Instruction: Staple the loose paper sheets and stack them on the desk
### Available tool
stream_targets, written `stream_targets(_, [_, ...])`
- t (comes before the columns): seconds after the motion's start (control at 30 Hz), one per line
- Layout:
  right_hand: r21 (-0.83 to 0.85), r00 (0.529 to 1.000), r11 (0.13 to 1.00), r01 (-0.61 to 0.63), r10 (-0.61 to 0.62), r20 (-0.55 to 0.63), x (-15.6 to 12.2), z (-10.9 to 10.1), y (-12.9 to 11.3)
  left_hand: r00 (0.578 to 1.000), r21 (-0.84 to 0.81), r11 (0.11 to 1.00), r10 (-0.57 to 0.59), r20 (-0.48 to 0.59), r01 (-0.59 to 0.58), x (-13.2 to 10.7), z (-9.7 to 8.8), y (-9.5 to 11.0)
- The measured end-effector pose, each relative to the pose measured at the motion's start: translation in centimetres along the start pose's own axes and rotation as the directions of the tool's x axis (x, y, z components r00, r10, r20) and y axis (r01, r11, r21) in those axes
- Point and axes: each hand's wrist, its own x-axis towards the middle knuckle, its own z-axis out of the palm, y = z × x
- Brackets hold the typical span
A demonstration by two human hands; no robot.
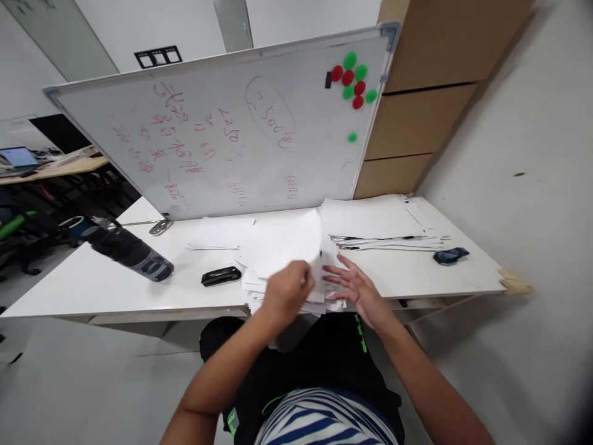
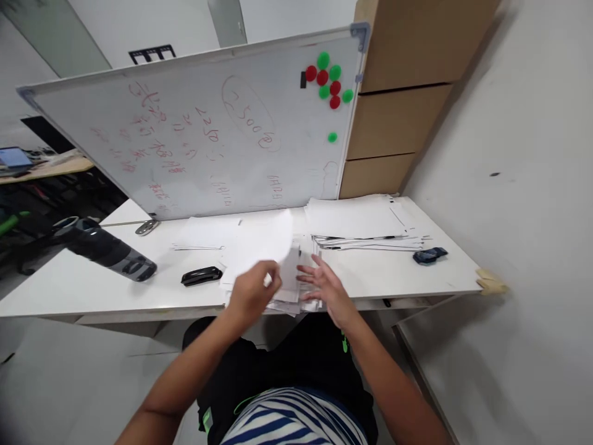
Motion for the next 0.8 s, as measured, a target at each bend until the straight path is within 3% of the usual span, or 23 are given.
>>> stream_targets(0.07, [0.022, 0.997, 0.997, -0.075, 0.075, 0.022, -0.8, 1.3, -0.1, 0.993, 0.011, 0.994, 0.106, 0.047, -0.107, -2.0, 2.7, 3.0])
stream_targets(0.17, [-0.086, 0.994, 0.991, -0.102, 0.098, -0.050, -0.2, 1.1, 0.6, 0.983, 0.028, 0.991, 0.130, 0.132, -0.135, -3.8, 5.7, 5.3])
stream_targets(0.23, [-0.225, 0.993, 0.971, -0.077, 0.054, -0.109, 0.5, 0.2, 1.2, 0.973, 0.015, 0.993, 0.114, 0.200, -0.120, -4.4, 6.5, 5.9])
stream_targets(0.33, [-0.413, 0.987, 0.910, -0.046, -0.021, -0.157, 1.0, -1.2, 1.8, 0.959, -0.099, 0.990, 0.125, 0.255, -0.102, -4.5, 5.5, 5.4])
stream_targets(0.43, [-0.454, 0.980, 0.888, -0.071, -0.023, -0.198, 0.9, -2.8, 2.2, 0.984, -0.158, 0.987, 0.059, 0.170, -0.032, -3.7, 3.1, 2.2])
stream_targets(0.53, [-0.400, 0.975, 0.910, -0.107, 0.017, -0.222, 0.4, -4.3, 2.9, 0.972, -0.006, 0.980, -0.198, 0.124, 0.200, -2.3, 1.0, -3.5])
stream_targets(0.6, [-0.348, 0.975, 0.931, -0.110, 0.034, -0.218, 0.1, -5.0, 3.6, 0.908, 0.124, 0.932, -0.359, 0.216, 0.340, -1.6, 0.2, -7.4])
stream_targets(0.7, [-0.290, 0.977, 0.952, -0.095, 0.034, -0.210, -0.2, -5.3, 4.6, 0.750, 0.188, 0.849, -0.525, 0.402, 0.494, -1.5, 0.0, -10.8])
stream_targets(0.73, [-0.279, 0.978, 0.956, -0.093, 0.035, -0.208, -0.2, -5.3, 4.8, 0.722, 0.198, 0.837, -0.542, 0.430, 0.510, -1.7, 0.1, -11.2])
stream_targets(0.8, [-0.271, 0.977, 0.958, -0.095, 0.038, -0.211, -0.3, -5.1, 5.0, 0.726, 0.243, 0.836, -0.548, 0.416, 0.492, -2.0, 0.3, -11.1])
